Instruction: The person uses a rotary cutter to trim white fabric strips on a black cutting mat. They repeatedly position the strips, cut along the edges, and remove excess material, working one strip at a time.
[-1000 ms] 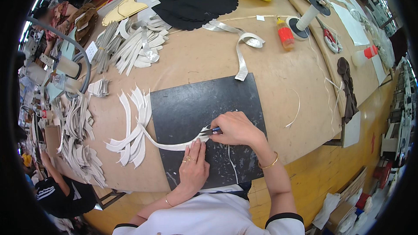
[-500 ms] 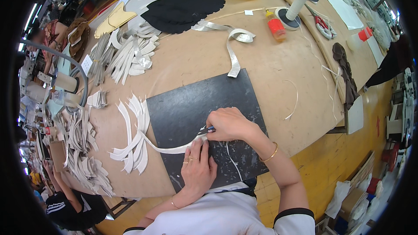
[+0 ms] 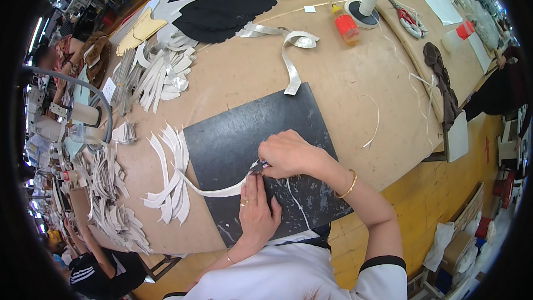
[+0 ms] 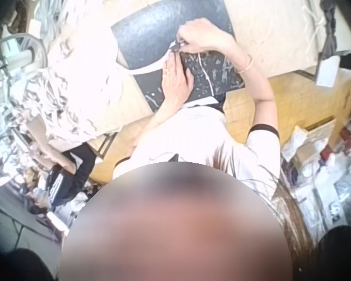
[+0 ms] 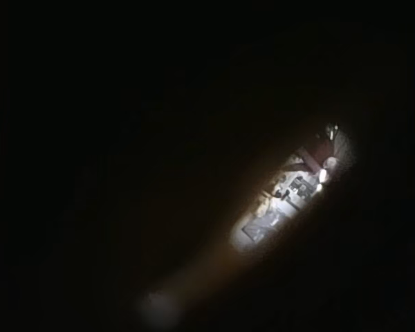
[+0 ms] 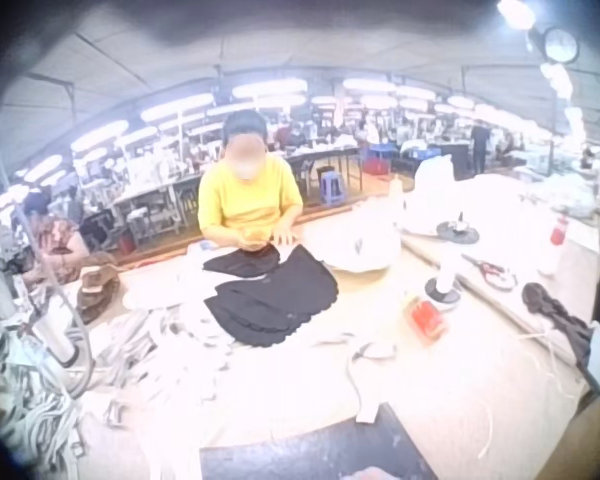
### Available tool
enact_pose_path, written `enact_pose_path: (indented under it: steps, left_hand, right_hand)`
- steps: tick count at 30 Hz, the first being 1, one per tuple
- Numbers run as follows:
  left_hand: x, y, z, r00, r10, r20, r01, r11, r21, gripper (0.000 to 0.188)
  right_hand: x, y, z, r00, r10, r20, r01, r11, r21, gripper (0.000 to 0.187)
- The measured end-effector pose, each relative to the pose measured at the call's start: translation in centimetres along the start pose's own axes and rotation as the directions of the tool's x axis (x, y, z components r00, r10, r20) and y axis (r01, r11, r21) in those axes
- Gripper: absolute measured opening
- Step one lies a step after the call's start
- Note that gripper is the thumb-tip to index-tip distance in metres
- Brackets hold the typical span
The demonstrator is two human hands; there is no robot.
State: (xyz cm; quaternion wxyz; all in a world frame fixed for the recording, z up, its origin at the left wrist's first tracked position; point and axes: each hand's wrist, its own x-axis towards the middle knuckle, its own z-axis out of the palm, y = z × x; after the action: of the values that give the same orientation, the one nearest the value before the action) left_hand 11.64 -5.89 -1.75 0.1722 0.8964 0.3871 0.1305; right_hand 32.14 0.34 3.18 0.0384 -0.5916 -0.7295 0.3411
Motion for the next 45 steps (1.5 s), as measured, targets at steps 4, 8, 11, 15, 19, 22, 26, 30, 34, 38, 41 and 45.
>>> enact_pose_path:
  steps: [4, 8, 11, 15, 19, 22, 26, 30, 34, 38, 41, 45]
  left_hand:
    - [0.3, 0.2, -0.4, 0.999, 0.014, 0.030, -0.017, 0.996, 0.093, 0.062]
    - [0.5, 0.2, -0.7, 0.999, 0.019, 0.047, -0.025, 0.990, 0.137, 0.060]
    - [0.6, 0.1, -0.8, 0.998, 0.032, 0.058, -0.042, 0.984, 0.172, 0.058]
    - [0.7, -0.1, -1.0, 0.996, 0.055, 0.076, -0.072, 0.967, 0.244, 0.058]
    - [0.7, -0.3, -1.0, 0.992, 0.068, 0.103, -0.095, 0.953, 0.287, 0.059]
    - [0.7, -0.3, -0.8, 0.990, 0.082, 0.113, -0.113, 0.943, 0.313, 0.060]
    - [0.6, -0.4, -0.8, 0.987, 0.092, 0.129, -0.132, 0.930, 0.342, 0.061]
    - [0.5, -0.4, -0.8, 0.986, 0.092, 0.138, -0.135, 0.926, 0.352, 0.062]
    - [0.7, -0.5, -0.9, 0.985, 0.102, 0.136, -0.144, 0.926, 0.350, 0.063]
    - [0.9, -0.4, -1.2, 0.986, 0.111, 0.125, -0.148, 0.925, 0.349, 0.064]
    - [1.2, -0.6, -1.2, 0.989, 0.136, 0.060, -0.148, 0.936, 0.321, 0.064]
    - [2.0, -0.7, -0.3, 0.992, 0.122, 0.031, -0.125, 0.923, 0.365, 0.064]
  right_hand:
    - [0.5, 0.5, -0.8, 0.997, -0.040, 0.069, 0.041, 0.999, -0.017, 0.022]
    - [1.2, 1.4, -1.7, 0.990, -0.104, 0.093, 0.105, 0.995, -0.002, 0.025]
    - [1.4, 1.8, -2.0, 0.986, -0.132, 0.097, 0.132, 0.991, 0.006, 0.029]
    - [1.4, 2.1, -2.1, 0.984, -0.141, 0.105, 0.139, 0.990, 0.025, 0.031]
    - [1.1, 2.0, -2.1, 0.985, -0.149, 0.084, 0.147, 0.989, 0.034, 0.029]
    - [0.8, 1.7, -2.5, 0.984, -0.150, 0.094, 0.147, 0.988, 0.046, 0.026]
    - [0.1, 0.4, -2.1, 0.982, -0.145, 0.119, 0.147, 0.989, -0.011, 0.020]
    - [0.3, 0.8, -2.0, 0.990, -0.110, 0.082, 0.117, 0.989, -0.087, 0.017]
    - [1.0, 1.8, -1.9, 0.987, -0.137, 0.083, 0.135, 0.991, 0.018, 0.018]
    - [1.3, 1.9, -1.9, 0.989, -0.096, 0.113, 0.095, 0.995, 0.021, 0.022]
    - [1.8, 1.5, -2.3, 0.989, -0.059, 0.138, 0.061, 0.998, -0.016, 0.025]
    - [2.5, 1.1, -2.8, 0.985, -0.035, 0.169, 0.049, 0.996, -0.079, 0.029]
